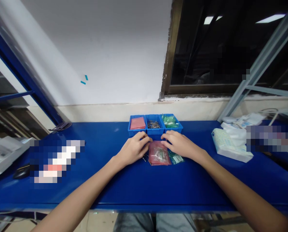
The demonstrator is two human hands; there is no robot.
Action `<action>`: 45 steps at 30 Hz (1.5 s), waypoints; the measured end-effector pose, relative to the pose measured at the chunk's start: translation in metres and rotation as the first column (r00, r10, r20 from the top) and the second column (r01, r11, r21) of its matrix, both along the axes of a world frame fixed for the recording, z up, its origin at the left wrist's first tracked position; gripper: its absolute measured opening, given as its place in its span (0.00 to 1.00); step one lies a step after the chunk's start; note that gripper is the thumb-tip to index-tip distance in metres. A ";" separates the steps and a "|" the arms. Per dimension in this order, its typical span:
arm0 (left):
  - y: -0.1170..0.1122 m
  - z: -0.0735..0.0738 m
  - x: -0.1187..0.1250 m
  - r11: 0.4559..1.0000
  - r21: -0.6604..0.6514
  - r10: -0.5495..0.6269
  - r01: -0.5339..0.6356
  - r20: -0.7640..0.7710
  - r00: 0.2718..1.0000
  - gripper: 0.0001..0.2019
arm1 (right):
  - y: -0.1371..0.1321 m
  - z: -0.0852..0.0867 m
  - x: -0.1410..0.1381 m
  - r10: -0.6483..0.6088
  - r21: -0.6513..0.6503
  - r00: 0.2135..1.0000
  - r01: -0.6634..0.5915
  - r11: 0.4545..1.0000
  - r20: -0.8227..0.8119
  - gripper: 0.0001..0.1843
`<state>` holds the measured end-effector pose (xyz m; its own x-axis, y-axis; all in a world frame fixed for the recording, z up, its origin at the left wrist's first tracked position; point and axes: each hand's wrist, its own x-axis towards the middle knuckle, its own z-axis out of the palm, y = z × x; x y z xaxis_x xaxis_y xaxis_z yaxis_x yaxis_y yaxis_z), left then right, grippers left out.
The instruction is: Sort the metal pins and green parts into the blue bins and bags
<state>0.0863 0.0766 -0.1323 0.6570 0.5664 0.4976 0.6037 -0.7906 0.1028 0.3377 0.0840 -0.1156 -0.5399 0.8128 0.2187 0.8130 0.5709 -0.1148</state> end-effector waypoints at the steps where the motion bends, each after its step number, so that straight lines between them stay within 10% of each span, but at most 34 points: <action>1: 0.000 -0.001 0.000 1.000 -0.006 0.001 -0.001 -0.019 1.000 0.11 | 0.000 0.004 0.003 -0.014 -0.038 1.000 0.015 0.999 0.015 0.11; 15: 0.000 -0.001 0.002 0.998 -0.063 -0.002 -0.004 -0.092 0.996 0.09 | 0.003 0.022 0.019 -0.011 -0.448 0.990 0.074 0.891 0.141 0.13; 24: -0.002 -0.001 0.003 0.998 -0.054 -0.036 0.034 -0.042 0.998 0.11 | 0.006 0.038 0.034 -0.003 -0.436 0.962 -0.121 0.892 -0.272 0.13; 34: -0.007 -0.002 0.003 0.992 0.087 -0.104 0.094 0.114 0.988 0.13 | -0.006 -0.005 -0.027 -0.219 -0.449 0.552 -0.325 0.832 -0.805 0.17; 45: 0.006 -0.010 0.000 0.994 0.112 -0.044 0.012 0.287 0.957 0.10 | -0.009 -0.011 -0.036 -0.004 -0.152 0.654 -0.169 0.974 -0.756 0.11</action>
